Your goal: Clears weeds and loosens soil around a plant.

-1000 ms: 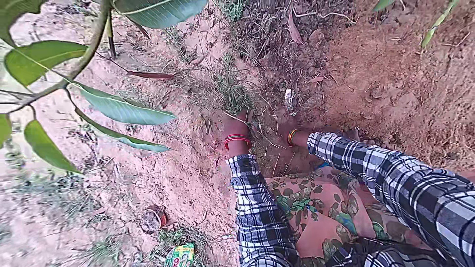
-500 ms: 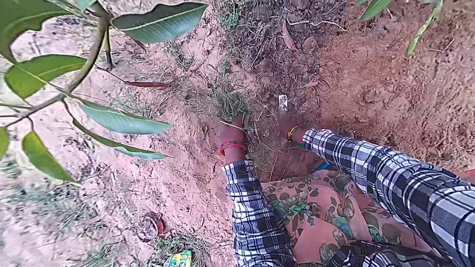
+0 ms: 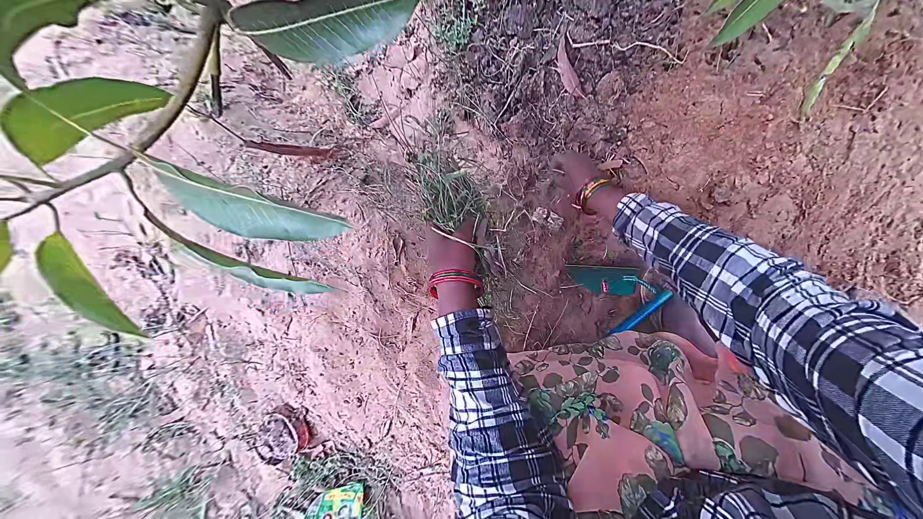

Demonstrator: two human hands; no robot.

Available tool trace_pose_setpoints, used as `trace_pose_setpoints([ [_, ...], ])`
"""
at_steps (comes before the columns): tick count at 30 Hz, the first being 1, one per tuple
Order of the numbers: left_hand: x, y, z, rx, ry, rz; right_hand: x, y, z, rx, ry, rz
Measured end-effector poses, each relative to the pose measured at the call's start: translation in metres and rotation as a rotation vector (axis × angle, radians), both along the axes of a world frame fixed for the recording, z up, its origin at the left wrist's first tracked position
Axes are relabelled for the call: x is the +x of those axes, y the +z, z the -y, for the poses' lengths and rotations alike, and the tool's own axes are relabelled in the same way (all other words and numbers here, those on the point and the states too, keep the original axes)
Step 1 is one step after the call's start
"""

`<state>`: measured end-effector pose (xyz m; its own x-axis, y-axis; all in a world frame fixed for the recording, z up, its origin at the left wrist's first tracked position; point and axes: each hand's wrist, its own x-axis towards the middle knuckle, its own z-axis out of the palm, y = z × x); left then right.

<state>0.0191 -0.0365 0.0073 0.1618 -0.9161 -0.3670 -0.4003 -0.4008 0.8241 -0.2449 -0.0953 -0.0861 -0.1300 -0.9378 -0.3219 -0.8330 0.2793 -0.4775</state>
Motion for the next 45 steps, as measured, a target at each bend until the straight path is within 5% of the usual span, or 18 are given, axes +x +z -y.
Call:
trace_pose_setpoints([
  [3, 0.0, 0.001, 0.006, -0.058, 0.037, -0.042, -0.007, 0.019, 0.003, -0.106, -0.203, 0.167],
  [7, -0.009, -0.002, 0.008, -0.002, -0.003, 0.02, 0.012, 0.03, -0.021, 0.134, 0.097, 0.064],
  [15, -0.003, -0.004, -0.017, 0.024, 0.015, 0.043, 0.061, -0.073, -0.049, 0.123, 0.191, -0.109],
  [20, 0.001, -0.007, -0.005, 0.007, 0.045, 0.013, 0.045, -0.045, -0.062, 0.125, 0.193, 0.052],
  [24, -0.01, -0.004, 0.006, 0.037, -0.013, -0.026, 0.015, -0.029, -0.099, 0.256, 0.232, -0.088],
  [30, -0.021, -0.013, 0.007, 0.103, -0.074, 0.027, -0.002, -0.083, -0.121, 0.175, 0.217, -0.187],
  [36, -0.008, -0.01, 0.003, 0.076, -0.029, -0.033, 0.028, -0.014, -0.078, 0.186, 0.042, 0.26],
  [45, 0.009, -0.006, 0.004, -0.007, 0.012, -0.002, 0.071, -0.057, -0.097, 0.39, 0.13, -0.028],
])
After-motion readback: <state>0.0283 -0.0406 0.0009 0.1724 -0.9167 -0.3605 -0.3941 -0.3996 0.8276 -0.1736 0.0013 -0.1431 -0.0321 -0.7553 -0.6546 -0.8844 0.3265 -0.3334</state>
